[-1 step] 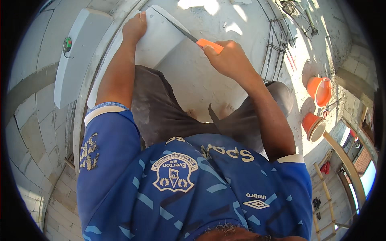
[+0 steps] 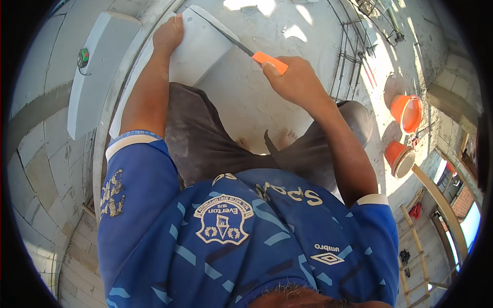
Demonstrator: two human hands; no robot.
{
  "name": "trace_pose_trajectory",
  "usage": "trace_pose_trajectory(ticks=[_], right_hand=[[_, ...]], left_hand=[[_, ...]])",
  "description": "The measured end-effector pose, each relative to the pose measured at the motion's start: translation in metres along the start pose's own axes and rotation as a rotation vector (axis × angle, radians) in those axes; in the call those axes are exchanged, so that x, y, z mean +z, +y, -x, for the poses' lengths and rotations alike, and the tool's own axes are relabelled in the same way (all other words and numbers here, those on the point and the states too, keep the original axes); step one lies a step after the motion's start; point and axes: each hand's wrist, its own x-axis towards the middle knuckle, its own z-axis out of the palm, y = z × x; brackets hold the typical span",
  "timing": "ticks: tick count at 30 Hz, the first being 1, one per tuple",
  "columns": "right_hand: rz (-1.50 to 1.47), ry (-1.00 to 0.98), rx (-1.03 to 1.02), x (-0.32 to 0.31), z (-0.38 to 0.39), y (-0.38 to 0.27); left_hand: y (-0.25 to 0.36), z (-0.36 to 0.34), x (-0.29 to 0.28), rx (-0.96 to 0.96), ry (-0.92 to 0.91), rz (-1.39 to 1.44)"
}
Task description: The person measures a masonry block using a tape measure, cuts the block with a hand saw, and aligns a metal strip against the edge of the block.
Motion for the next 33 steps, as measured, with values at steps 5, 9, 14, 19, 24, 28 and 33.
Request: trace_pose_trajectory(ticks=[5, 9, 14, 19, 24, 28, 33], right_hand=[[-0.317, 0.229, -0.122, -0.012, 0.09, 0.015], [-0.086, 0.121, -0.022, 0.014, 0.004, -0.001], [-0.137, 0.137, -0.097, 0.009, 0.046, 0.016], [-0.253, 0.186, -0.085, 0.003, 0.087, 0.009], [-0.054, 0.155, -0.114, 0.033, 0.003, 0.015], [-0.285, 0.171, -0.033, 0.004, 0.097, 0.019], [-0.173, 0.206, -0.125, 0.031, 0.032, 0.02]], left_hand=[[-0.034, 0.004, -0.039, -0.061, 0.053, -0.078], [0.001, -0.008, -0.002, 0.017, 0.024, -0.05], [-0.029, -0.019, -0.013, -0.024, 0.047, -0.079], [-0.042, 0.004, -0.036, -0.054, 0.08, -0.085], [-0.01, -0.004, 0.01, 0.024, 0.036, -0.064], [-0.033, -0.001, -0.022, -0.052, 0.045, -0.058], [-0.012, -0.004, -0.022, -0.026, 0.066, -0.031]])
